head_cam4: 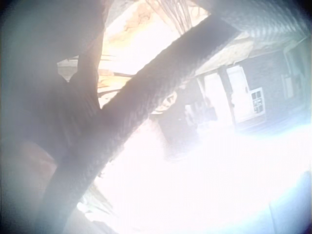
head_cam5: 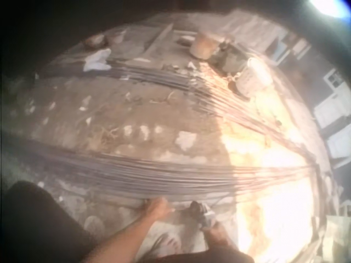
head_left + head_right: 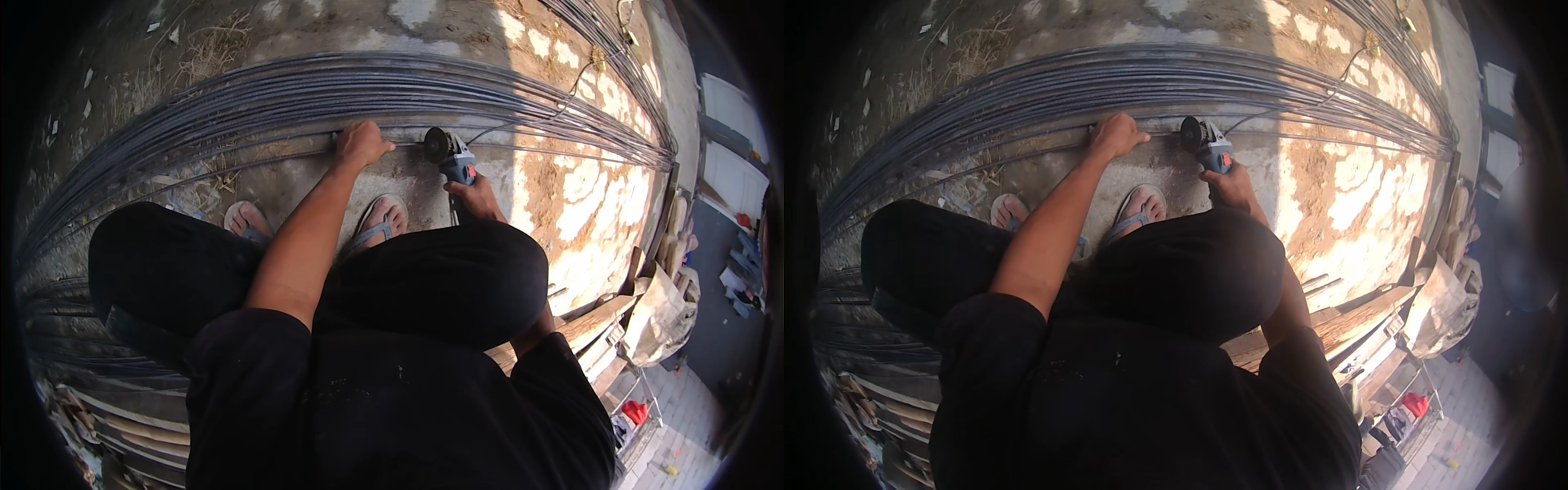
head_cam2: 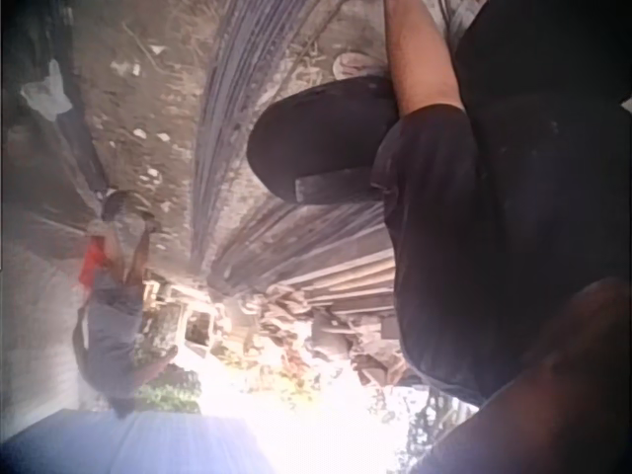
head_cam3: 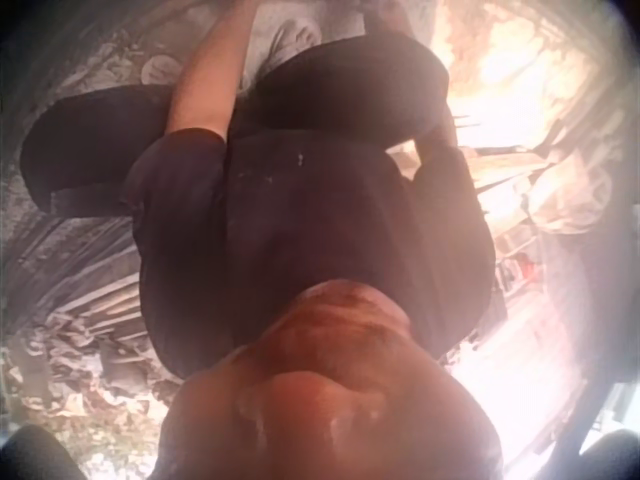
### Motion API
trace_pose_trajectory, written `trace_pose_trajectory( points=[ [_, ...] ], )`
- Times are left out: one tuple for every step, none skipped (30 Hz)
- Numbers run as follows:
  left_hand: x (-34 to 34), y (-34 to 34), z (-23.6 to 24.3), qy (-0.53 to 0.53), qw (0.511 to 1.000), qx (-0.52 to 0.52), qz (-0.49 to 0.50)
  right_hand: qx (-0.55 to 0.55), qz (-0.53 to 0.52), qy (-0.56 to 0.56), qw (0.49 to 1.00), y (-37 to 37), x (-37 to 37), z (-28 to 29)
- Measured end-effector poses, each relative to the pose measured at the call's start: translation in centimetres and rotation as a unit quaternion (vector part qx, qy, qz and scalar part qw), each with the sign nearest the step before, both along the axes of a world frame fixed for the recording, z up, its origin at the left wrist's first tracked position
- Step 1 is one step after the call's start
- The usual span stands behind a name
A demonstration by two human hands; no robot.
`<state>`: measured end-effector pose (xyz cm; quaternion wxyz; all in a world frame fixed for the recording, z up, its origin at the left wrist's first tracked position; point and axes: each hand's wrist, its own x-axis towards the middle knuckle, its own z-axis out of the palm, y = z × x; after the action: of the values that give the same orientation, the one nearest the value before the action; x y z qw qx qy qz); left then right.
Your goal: The person sits on the ground and uses an angle grinder to cut a bundle of metal rods. They hold the rods steady with one hand while operating the tool with the other, creating sparks as they cut through the metal.
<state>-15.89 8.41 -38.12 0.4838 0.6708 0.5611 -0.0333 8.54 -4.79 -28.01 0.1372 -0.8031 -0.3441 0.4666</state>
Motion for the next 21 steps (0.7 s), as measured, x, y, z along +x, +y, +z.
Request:
trace_pose_trajectory(
  points=[
    [0.1, 0.3, 0.7, 0.002, 1.0, -0.022, -0.006, -0.021, 0.004, -0.004, 1.0, 0.1, 0.1, 0.0],
    [0.1, 0.5, 1.1, 0.004, 0.999, -0.044, -0.012, -0.041, 0.008, -0.008, 0.999, 0.2, 0.2, 0.1],
    [-0.1, 0.3, 0.6, 0.0, 1.0, -0.022, -0.006, -0.062, 0.014, -0.011, 0.998, 0.4, 0.0, 0.3],
    [-0.2, 0.0, 0.2, -0.003, 1.0, 0.0, 0.001, -0.061, 0.01, -0.011, 0.998, 0.6, -0.3, 0.5],
    [-0.3, -0.2, -0.3, -0.007, 1.0, 0.023, 0.008, -0.06, 0.007, -0.01, 0.998, 0.8, -0.6, 0.7],
    [-0.2, -0.2, -0.2, -0.005, 1.0, 0.026, 0.008, -0.059, 0.001, -0.012, 0.998, 0.9, -0.7, 0.8],
    [-0.1, -0.2, -0.2, -0.003, 1.0, 0.029, 0.008, -0.065, -0.011, -0.003, 0.998, 0.7, -0.5, 0.5],
    [0.0, -0.3, -0.2, -0.002, 0.999, 0.032, 0.008, -0.071, -0.023, 0.006, 0.997, 0.6, -0.2, 0.2],
    [-0.1, -0.3, -0.3, -0.002, 1.0, 0.03, 0.01, -0.077, -0.033, 0.017, 0.996, 0.9, -0.4, 0.1],
    [-0.1, -0.3, -0.4, -0.002, 1.0, 0.027, 0.013, -0.08, -0.029, 0.005, 0.996, 0.9, -0.5, 0.1],
    [-0.1, -0.3, -0.6, -0.002, 1.0, 0.024, 0.016, -0.083, -0.025, -0.006, 0.996, 1.0, -0.6, 0.1],
    [-0.1, -0.3, -0.5, -0.003, 0.999, 0.028, 0.017, -0.082, -0.021, -0.019, 0.996, 1.1, -0.7, 0.4],
    [-0.1, -0.2, -0.5, -0.004, 0.999, 0.032, 0.018, -0.08, -0.02, -0.025, 0.996, 1.2, -0.7, 0.4],
    [-0.1, -0.2, -0.4, -0.004, 0.999, 0.036, 0.02, -0.078, -0.02, -0.03, 0.996, 1.3, -0.8, 0.5],
    [-0.1, -0.2, -0.6, -0.004, 0.999, 0.035, 0.021, -0.081, -0.019, -0.035, 0.996, 1.3, -0.7, 0.1],
    [-0.1, -0.2, -0.8, -0.003, 0.999, 0.034, 0.022, -0.081, -0.026, -0.021, 0.996, 1.2, -0.7, -0.2],
    [0.0, -0.3, -1.0, -0.002, 0.999, 0.034, 0.023, -0.08, -0.034, -0.006, 0.996, 1.1, -0.6, -0.4],
    [0.1, -0.1, -0.5, 0.006, 1.0, 0.003, 0.012, -0.078, -0.044, 0.008, 0.996, 0.8, -0.2, -0.7],
    [0.1, 0.4, 0.5, 0.013, 1.0, -0.028, 0.001, -0.071, -0.039, 0.014, 0.997, 0.7, 0.1, -0.9],
    [0.0, 0.6, 1.1, 0.02, 0.998, -0.058, -0.011, -0.064, -0.035, 0.02, 0.997, 0.5, 0.4, -1.1],
    [-0.1, 0.6, 1.1, 0.02, 0.998, -0.059, -0.01, -0.057, -0.028, 0.027, 0.998, 0.6, 0.4, -1.1]
  ],
)
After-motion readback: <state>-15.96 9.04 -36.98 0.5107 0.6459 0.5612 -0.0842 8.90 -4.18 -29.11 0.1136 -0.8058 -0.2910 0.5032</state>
